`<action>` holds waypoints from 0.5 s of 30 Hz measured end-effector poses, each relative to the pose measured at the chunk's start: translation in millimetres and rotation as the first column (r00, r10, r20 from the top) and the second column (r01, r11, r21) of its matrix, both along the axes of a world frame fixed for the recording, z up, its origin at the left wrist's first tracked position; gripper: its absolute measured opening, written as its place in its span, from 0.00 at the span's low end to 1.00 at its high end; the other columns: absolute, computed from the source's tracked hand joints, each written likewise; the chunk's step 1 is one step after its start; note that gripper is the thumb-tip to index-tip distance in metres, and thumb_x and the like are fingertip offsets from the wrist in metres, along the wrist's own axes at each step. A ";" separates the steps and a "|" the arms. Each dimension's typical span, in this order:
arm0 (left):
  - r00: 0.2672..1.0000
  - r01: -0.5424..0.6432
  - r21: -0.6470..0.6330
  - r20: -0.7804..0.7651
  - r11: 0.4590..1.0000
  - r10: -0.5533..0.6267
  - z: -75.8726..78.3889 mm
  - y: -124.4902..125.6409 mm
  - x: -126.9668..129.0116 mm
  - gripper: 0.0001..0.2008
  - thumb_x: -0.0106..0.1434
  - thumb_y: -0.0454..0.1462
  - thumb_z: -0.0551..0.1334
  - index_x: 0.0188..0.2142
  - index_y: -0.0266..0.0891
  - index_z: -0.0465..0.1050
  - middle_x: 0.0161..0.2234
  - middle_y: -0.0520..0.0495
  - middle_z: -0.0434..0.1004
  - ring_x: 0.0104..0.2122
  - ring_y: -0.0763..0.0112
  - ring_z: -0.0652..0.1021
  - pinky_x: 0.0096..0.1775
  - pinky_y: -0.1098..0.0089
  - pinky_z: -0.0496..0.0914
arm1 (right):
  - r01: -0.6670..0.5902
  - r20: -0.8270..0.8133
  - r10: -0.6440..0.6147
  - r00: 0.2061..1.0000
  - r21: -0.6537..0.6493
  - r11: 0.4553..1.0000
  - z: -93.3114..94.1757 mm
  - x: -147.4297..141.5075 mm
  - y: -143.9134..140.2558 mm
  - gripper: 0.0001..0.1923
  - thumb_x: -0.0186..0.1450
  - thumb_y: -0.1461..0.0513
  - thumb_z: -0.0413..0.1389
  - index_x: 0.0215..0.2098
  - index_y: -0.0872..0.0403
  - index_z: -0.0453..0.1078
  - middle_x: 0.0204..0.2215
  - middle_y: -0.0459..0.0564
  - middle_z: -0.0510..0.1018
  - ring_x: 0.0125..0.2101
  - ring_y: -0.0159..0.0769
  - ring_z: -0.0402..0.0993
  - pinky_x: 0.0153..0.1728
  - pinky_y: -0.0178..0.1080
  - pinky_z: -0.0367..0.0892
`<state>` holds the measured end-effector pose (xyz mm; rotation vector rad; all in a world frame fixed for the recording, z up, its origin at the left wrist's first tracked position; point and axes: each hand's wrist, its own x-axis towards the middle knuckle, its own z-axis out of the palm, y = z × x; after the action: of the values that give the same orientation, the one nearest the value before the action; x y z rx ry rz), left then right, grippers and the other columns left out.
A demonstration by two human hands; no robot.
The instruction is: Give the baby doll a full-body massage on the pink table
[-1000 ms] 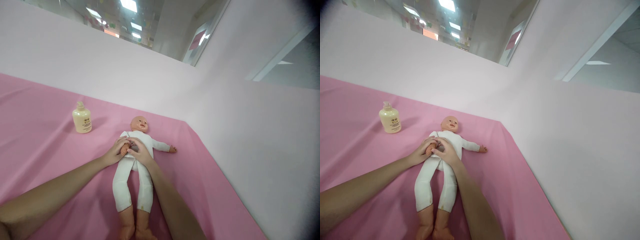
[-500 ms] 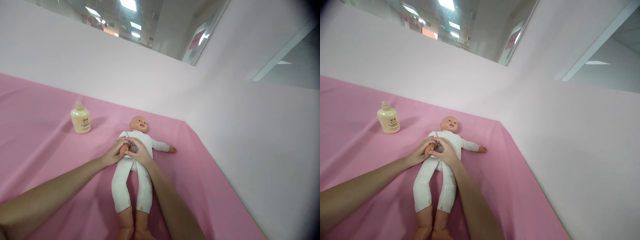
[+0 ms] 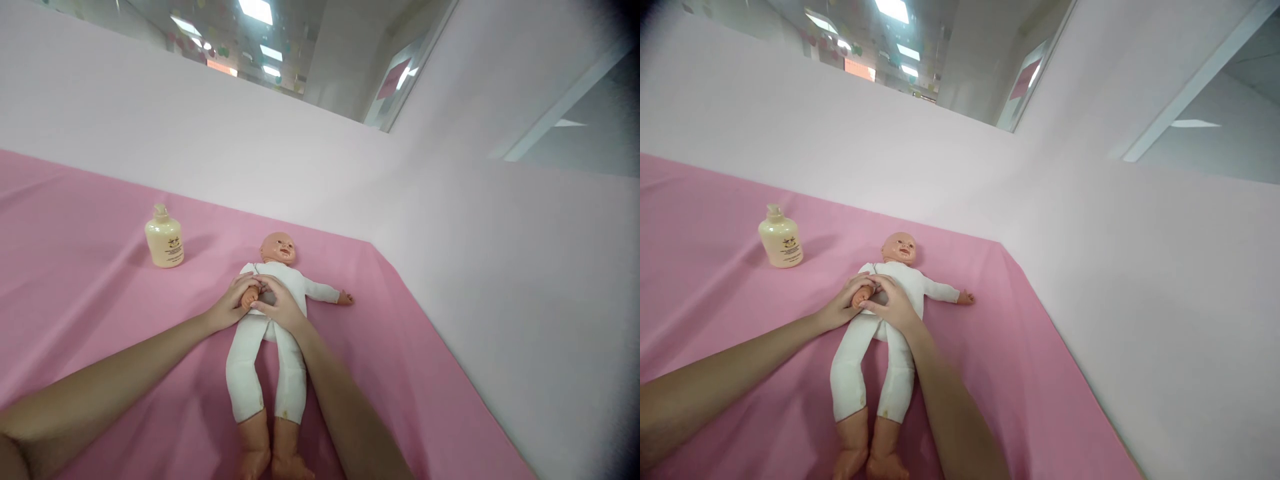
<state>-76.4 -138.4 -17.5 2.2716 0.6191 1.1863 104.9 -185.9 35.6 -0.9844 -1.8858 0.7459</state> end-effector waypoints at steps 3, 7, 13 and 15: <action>1.000 0.011 0.022 -0.005 1.000 -0.011 1.7 -0.4 0.2 0.17 0.67 0.47 0.57 0.52 0.43 0.65 0.53 0.39 0.71 0.61 0.53 0.64 0.63 0.47 0.57 | 0.008 0.014 -0.008 1.000 0.007 1.000 -0.2 0.2 -2.3 0.28 0.61 0.55 0.63 0.59 0.49 0.66 0.57 0.52 0.71 0.57 0.43 0.68 0.58 0.46 0.65; 1.000 0.018 0.051 -0.016 0.999 -0.017 4.4 -0.2 1.2 0.17 0.66 0.48 0.58 0.50 0.43 0.66 0.51 0.40 0.73 0.59 0.53 0.67 0.62 0.47 0.58 | 0.047 0.080 -0.047 0.996 -0.005 0.999 1.6 0.8 -11.1 0.29 0.63 0.55 0.61 0.61 0.49 0.64 0.60 0.53 0.69 0.60 0.45 0.65 0.62 0.48 0.60; 0.999 0.054 0.097 0.000 0.994 -0.054 7.1 2.3 4.8 0.15 0.64 0.48 0.60 0.44 0.43 0.67 0.46 0.43 0.75 0.52 0.59 0.72 0.64 0.50 0.56 | 0.137 0.253 -0.130 0.959 -0.011 0.990 -1.0 -1.0 -33.1 0.33 0.65 0.55 0.58 0.67 0.46 0.56 0.66 0.51 0.61 0.66 0.48 0.56 0.67 0.50 0.52; 0.998 0.060 0.078 0.001 0.995 -0.061 7.4 3.2 4.9 0.15 0.63 0.50 0.61 0.41 0.43 0.68 0.44 0.44 0.76 0.50 0.60 0.73 0.64 0.51 0.56 | 0.168 0.317 -0.152 0.936 -0.023 0.986 -1.9 -2.0 -40.0 0.33 0.66 0.56 0.56 0.68 0.48 0.54 0.66 0.52 0.61 0.66 0.47 0.55 0.67 0.52 0.51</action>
<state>-71.5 -135.2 -10.2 2.3349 0.5074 1.2041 102.9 -225.8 33.7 -1.3365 -2.0328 0.5660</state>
